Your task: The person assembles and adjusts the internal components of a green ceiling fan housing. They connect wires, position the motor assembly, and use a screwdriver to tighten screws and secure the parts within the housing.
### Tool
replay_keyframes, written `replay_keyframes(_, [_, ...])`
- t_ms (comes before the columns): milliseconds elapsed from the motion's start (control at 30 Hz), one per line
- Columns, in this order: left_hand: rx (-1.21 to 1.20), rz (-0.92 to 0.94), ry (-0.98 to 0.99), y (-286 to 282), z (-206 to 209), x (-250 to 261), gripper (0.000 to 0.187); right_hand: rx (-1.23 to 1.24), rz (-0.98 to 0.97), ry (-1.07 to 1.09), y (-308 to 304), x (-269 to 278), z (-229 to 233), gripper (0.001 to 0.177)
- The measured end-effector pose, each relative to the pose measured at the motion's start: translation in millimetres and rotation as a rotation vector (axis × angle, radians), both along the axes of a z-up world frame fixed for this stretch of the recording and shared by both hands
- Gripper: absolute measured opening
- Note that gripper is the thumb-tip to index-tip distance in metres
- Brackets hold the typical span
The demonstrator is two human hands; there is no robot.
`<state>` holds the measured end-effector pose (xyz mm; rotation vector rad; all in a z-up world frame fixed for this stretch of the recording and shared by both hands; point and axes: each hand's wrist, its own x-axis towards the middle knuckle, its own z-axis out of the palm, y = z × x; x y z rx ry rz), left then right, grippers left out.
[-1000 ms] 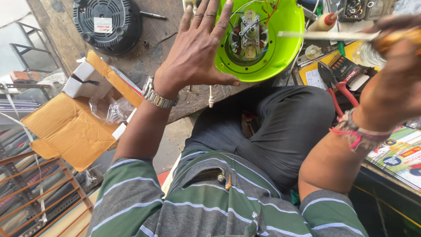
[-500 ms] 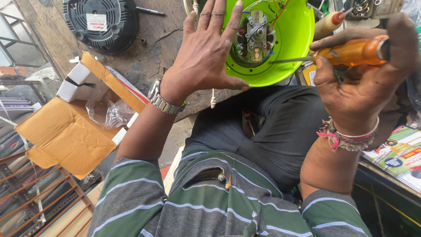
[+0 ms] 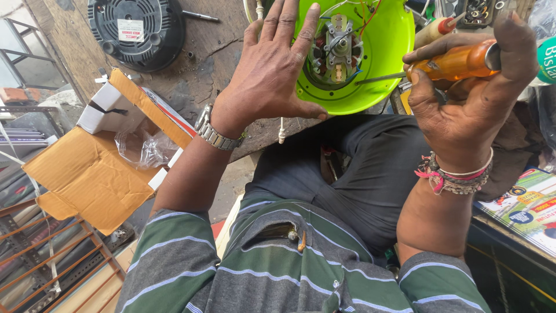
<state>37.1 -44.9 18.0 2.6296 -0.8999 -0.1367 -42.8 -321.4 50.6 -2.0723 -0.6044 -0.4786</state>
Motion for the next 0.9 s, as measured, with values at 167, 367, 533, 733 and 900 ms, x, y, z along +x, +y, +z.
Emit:
replay_keyframes(167, [-0.006,0.000,0.003,1,-1,1,0.154,-0.173,-0.101,-0.123,2,0,5,0.074])
replay_keyframes(367, [-0.027,-0.005,-0.010,2,1,0,0.155,-0.302,-0.143,-0.157,6,-5,19,0.060])
replay_keyframes(533, [-0.031,-0.002,-0.005,2,0,1,0.155,-0.354,-0.182,-0.256,14,3,25,0.066])
replay_keyframes(733, [-0.023,0.012,0.001,4,-2,1,0.156,-0.337,-0.182,-0.173,19,-3,38,0.062])
replay_keyframes(900, [-0.010,0.016,-0.015,2,-6,2,0.157,-0.357,-0.152,-0.083,20,-6,46,0.054])
